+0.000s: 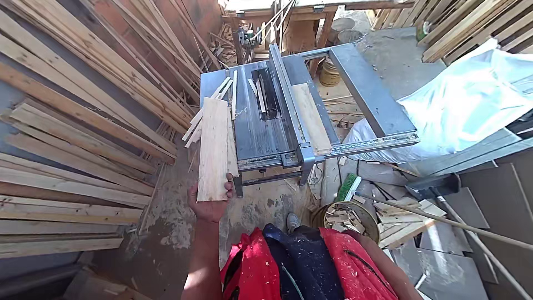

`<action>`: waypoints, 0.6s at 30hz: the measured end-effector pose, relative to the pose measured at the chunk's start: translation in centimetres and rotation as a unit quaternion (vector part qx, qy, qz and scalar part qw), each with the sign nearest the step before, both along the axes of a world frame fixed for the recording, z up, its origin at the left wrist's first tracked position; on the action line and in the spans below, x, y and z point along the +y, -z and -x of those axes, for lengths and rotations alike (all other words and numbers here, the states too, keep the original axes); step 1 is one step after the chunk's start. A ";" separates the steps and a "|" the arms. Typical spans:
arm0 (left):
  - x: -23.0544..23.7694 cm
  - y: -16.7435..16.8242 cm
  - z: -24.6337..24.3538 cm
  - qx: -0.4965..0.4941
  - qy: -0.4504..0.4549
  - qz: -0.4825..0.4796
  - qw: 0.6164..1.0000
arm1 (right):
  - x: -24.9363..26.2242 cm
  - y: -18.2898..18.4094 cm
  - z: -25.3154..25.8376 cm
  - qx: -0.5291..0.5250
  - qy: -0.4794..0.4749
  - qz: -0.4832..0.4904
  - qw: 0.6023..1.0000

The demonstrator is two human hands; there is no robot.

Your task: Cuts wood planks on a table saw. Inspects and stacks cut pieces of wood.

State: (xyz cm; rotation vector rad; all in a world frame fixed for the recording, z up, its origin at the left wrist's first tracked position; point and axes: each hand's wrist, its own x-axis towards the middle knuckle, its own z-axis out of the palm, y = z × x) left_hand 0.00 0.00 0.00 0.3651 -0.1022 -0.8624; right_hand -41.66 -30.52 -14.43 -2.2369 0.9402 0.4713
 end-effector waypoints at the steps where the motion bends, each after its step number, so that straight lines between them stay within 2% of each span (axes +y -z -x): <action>1: -1.0 0.1 1.3 0.013 -0.001 0.015 1.000 | -2.4 0.3 -1.3 -0.011 -0.001 -0.026 1.000; 3: -2.9 0.4 3.5 0.033 0.001 0.039 0.999 | -5.4 -1.6 -4.7 -0.026 -0.027 -0.051 0.998; 6: -5.3 2.4 5.4 0.038 0.011 0.035 0.999 | -6.6 -7.2 -9.4 -0.072 -0.094 -0.027 0.993; 7: -6.1 3.4 5.7 0.003 -0.004 -0.017 1.000 | -6.6 -8.9 -10.9 -0.094 -0.118 -0.021 0.988; 8: -7.0 4.4 6.0 -0.062 -0.032 -0.115 0.991 | -6.4 -10.6 -12.6 -0.121 -0.141 -0.013 0.982; 9: -7.8 5.2 6.2 -0.154 -0.050 -0.243 0.957 | -6.1 -12.0 -14.1 -0.152 -0.165 -0.003 0.975; 10: -8.8 5.7 6.6 -0.239 -0.052 -0.372 0.895 | -5.5 -12.9 -15.5 -0.190 -0.187 0.010 0.964; 11: -10.0 5.6 7.3 -0.308 -0.040 -0.485 0.818 | -5.0 -13.4 -16.9 -0.227 -0.214 0.030 0.950; 13: -12.6 6.2 8.5 -0.395 -0.020 -0.613 0.684 | -3.7 -13.8 -19.7 -0.275 -0.274 0.096 0.917; 14: -13.9 6.9 8.9 -0.420 -0.015 -0.644 0.640 | -3.1 -14.1 -20.9 -0.272 -0.304 0.135 0.903; 15: -15.2 7.2 9.0 -0.433 -0.005 -0.658 0.616 | -2.6 -14.6 -22.0 -0.242 -0.334 0.165 0.896; 16: -16.4 7.5 8.9 -0.437 0.007 -0.656 0.615 | -2.3 -15.1 -23.1 -0.193 -0.359 0.178 0.896; 18: -18.3 7.9 8.3 -0.435 0.031 -0.630 0.642 | -2.4 -15.3 -25.1 -0.106 -0.386 0.206 0.893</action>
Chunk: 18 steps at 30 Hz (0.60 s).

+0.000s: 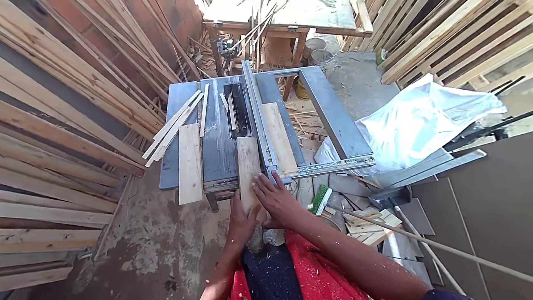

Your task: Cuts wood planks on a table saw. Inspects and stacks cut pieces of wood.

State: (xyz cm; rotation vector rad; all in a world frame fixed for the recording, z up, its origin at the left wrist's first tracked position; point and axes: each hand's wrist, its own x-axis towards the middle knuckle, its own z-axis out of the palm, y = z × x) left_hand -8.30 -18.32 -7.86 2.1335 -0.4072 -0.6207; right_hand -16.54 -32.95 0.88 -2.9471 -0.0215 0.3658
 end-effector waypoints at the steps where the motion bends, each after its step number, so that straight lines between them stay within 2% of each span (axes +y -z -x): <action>1: -0.6 0.3 -0.5 0.015 0.010 0.004 1.000 | -0.4 -0.1 -0.9 0.025 0.000 0.030 0.999; 4: -1.4 0.7 -2.4 0.023 0.047 -0.008 0.999 | -1.5 -0.5 -2.9 0.076 -0.017 0.101 0.992; 9: -0.6 0.6 -4.2 -0.009 0.136 -0.037 0.990 | -0.5 -0.7 -4.0 0.116 -0.042 0.181 0.976; 13: 1.9 1.2 -4.1 -0.112 0.196 0.021 0.974 | -0.5 -1.0 -4.6 0.087 -0.038 0.194 0.976; 15: 2.1 0.9 -4.2 -0.177 0.237 -0.015 0.955 | -0.8 -0.9 -5.1 0.078 -0.033 0.204 0.975; 18: 1.0 0.3 -5.1 -0.205 0.266 -0.084 0.938 | -1.4 -1.0 -6.2 0.087 -0.027 0.192 0.977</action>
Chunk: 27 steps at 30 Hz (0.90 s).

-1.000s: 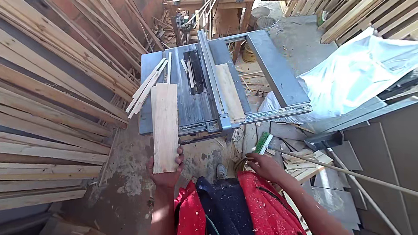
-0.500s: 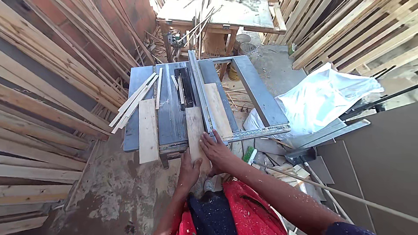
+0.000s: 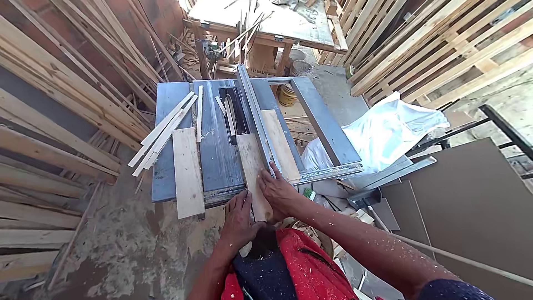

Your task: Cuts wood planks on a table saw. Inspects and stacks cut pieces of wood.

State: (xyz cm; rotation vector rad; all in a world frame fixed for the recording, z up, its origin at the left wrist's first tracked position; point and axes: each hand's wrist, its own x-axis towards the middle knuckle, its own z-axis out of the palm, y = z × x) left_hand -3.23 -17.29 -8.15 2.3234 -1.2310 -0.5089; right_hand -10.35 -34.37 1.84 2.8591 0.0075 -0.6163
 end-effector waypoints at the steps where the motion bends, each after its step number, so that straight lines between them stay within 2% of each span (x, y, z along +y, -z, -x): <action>1: -0.4 -0.2 -0.4 -0.004 0.007 -0.012 1.000 | -0.3 -0.1 -0.4 0.007 0.005 -0.006 1.000; 8: -1.3 -1.4 -2.4 -0.057 0.015 -0.022 0.998 | -2.0 -0.3 -2.8 0.005 0.008 -0.006 1.000; 13: -2.2 -3.1 -4.6 -0.145 -0.021 0.062 0.987 | -3.8 -0.9 -6.0 -0.014 0.020 0.018 1.000; 18: -3.4 -3.5 -5.8 -0.151 -0.086 0.099 0.980 | -4.6 -1.9 -8.3 -0.015 0.032 0.021 0.999; 22: -4.4 -4.3 -6.4 -0.131 -0.126 0.076 0.980 | -6.1 -1.3 -9.7 -0.024 0.036 0.003 0.999; 24: -4.5 -5.4 -7.6 -0.084 -0.123 0.034 0.988 | -6.7 -1.1 -10.6 -0.034 0.022 0.002 0.999; 27: -3.6 -9.2 -13.6 0.031 -0.123 0.024 0.992 | -7.1 -1.1 -11.3 -0.032 0.015 0.003 0.999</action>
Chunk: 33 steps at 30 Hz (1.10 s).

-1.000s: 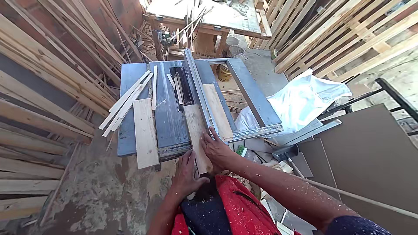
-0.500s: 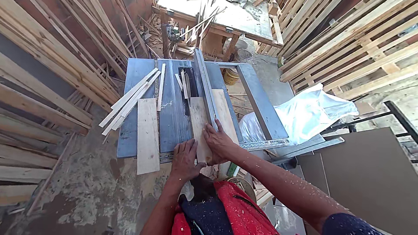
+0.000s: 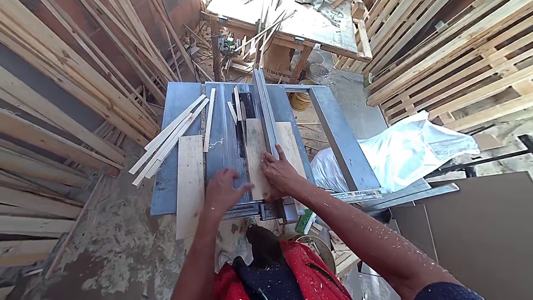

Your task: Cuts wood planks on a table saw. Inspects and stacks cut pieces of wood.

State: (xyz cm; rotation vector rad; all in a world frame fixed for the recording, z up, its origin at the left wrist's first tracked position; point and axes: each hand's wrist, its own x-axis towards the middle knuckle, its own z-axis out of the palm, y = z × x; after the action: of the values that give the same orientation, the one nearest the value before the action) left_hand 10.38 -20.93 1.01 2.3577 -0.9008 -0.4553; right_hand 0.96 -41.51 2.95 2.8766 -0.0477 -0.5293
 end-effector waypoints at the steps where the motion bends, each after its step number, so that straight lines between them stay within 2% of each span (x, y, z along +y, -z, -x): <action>1: 0.1 -1.5 -2.5 -0.002 -0.025 0.015 1.000 | -0.1 -0.1 -0.2 0.004 0.005 0.002 1.000; 4: -2.4 -5.0 -9.6 -0.075 -0.111 0.049 0.990 | -0.5 0.2 -0.5 -0.003 0.010 0.002 1.000; 6: -5.9 -5.4 -13.8 -0.098 -0.108 0.045 0.988 | -0.7 0.4 -0.7 0.003 0.012 0.001 1.000; 9: -11.8 -3.7 -19.5 -0.119 -0.019 -0.035 0.992 | -1.0 0.8 -1.2 0.037 0.033 -0.014 0.999; 13: -16.9 -0.8 -24.9 -0.196 0.122 -0.147 0.962 | -1.8 1.5 -1.8 0.071 0.060 -0.059 0.994; 16: -17.7 -0.1 -27.1 -0.264 0.206 -0.190 0.923 | -2.4 1.5 -2.3 0.083 0.061 -0.068 0.992; 20: -16.2 -1.5 -28.1 -0.335 0.279 -0.206 0.876 | -2.7 1.6 -2.8 0.069 0.048 -0.057 0.995; 22: -15.3 -1.9 -28.0 -0.335 0.305 -0.225 0.863 | -3.1 1.6 -3.3 0.066 0.044 -0.053 0.995; 24: -14.5 -1.2 -28.2 -0.309 0.321 -0.221 0.867 | -3.4 1.6 -4.0 0.071 0.047 -0.056 0.995; 29: -14.2 -0.9 -29.6 -0.190 0.303 -0.213 0.909 | -4.3 1.7 -5.3 0.078 0.061 -0.071 0.993; 33: -15.4 -2.3 -31.1 -0.155 0.324 -0.259 0.897 | -4.7 1.4 -6.1 0.082 0.071 -0.078 0.991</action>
State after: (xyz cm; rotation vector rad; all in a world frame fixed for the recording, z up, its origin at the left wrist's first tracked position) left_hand 41.48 -36.29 3.29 2.5890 -1.9457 -0.6454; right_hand 7.04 -46.16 1.54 2.9828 -0.1939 -0.8299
